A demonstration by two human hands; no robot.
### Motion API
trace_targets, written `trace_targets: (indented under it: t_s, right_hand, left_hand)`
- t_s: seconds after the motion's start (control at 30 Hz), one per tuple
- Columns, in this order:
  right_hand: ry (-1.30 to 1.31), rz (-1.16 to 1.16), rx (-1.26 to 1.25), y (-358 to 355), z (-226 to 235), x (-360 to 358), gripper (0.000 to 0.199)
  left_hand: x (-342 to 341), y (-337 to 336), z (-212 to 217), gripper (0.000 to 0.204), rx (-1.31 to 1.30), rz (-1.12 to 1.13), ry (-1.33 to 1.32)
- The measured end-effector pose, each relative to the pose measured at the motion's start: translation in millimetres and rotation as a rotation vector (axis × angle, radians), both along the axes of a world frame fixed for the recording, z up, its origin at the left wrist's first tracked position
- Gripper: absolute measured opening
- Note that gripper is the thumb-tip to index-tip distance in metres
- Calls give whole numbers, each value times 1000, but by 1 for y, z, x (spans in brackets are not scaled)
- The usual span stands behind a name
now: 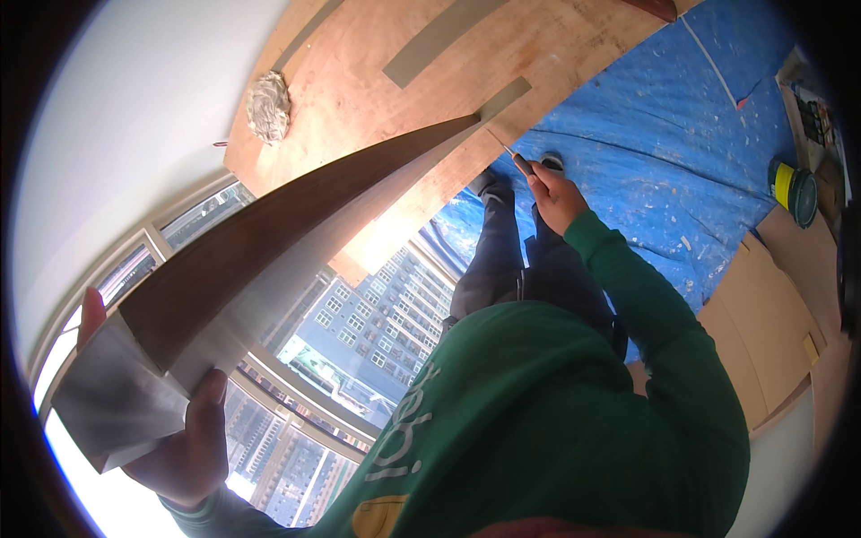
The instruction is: The person assembles a wooden shelf by cutting a piece of wood, hammering nails into it, and using a hand plane to smooth the edges. The person then attaches the shelf to a larger wooden structure.
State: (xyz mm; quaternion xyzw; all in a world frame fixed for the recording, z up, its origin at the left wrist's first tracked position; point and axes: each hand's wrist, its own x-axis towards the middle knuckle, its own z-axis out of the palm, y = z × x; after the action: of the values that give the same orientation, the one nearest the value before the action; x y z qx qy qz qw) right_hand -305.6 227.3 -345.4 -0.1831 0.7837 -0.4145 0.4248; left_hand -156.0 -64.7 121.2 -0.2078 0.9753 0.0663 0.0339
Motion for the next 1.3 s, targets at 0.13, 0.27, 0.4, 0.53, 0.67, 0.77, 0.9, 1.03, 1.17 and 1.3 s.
trace_targets:
  t_s: [0.13, 0.27, 0.4, 0.53, 0.67, 0.77, 0.9, 1.03, 1.17, 1.3]
  right_hand:
    - [27, -6, -25, -9, 5, -3, 37]
    - [63, 16, -27, -24, -17, -13, 39]
    - [85, 50, -38, -30, -27, -14, 39]
    - [41, 78, 52, -32, -19, -16, 41]
    - [12, 85, 46, -33, -12, -18, 42]
    - [-13, 67, 25, -32, -6, -17, 41]
    - [65, 92, 47, -33, -14, -14, 40]
    - [93, 87, 57, -35, -11, -12, 36]
    - [156, 77, 12, -31, -11, -9, 33]
    - [148, 48, 42, -19, -19, -2, 36]
  left_hand:
    - [2, -1, 1, 82, 17, 9, 5]
    - [2, -3, 1, 82, -3, -7, -19]
    - [4, 6, 2, 84, 4, 50, -12]
    - [7, 5, 1, 84, 17, 56, 15]
    - [10, 1, 2, 82, -4, 26, 13]
    - [10, 0, 3, 81, -34, 22, 11]
    - [9, 2, 3, 81, -38, 51, 18]
    - [8, 3, 1, 82, -2, 83, 25]
    - [8, -1, 0, 81, 19, 111, 18]
    - [5, -3, -1, 80, 33, 94, 17]
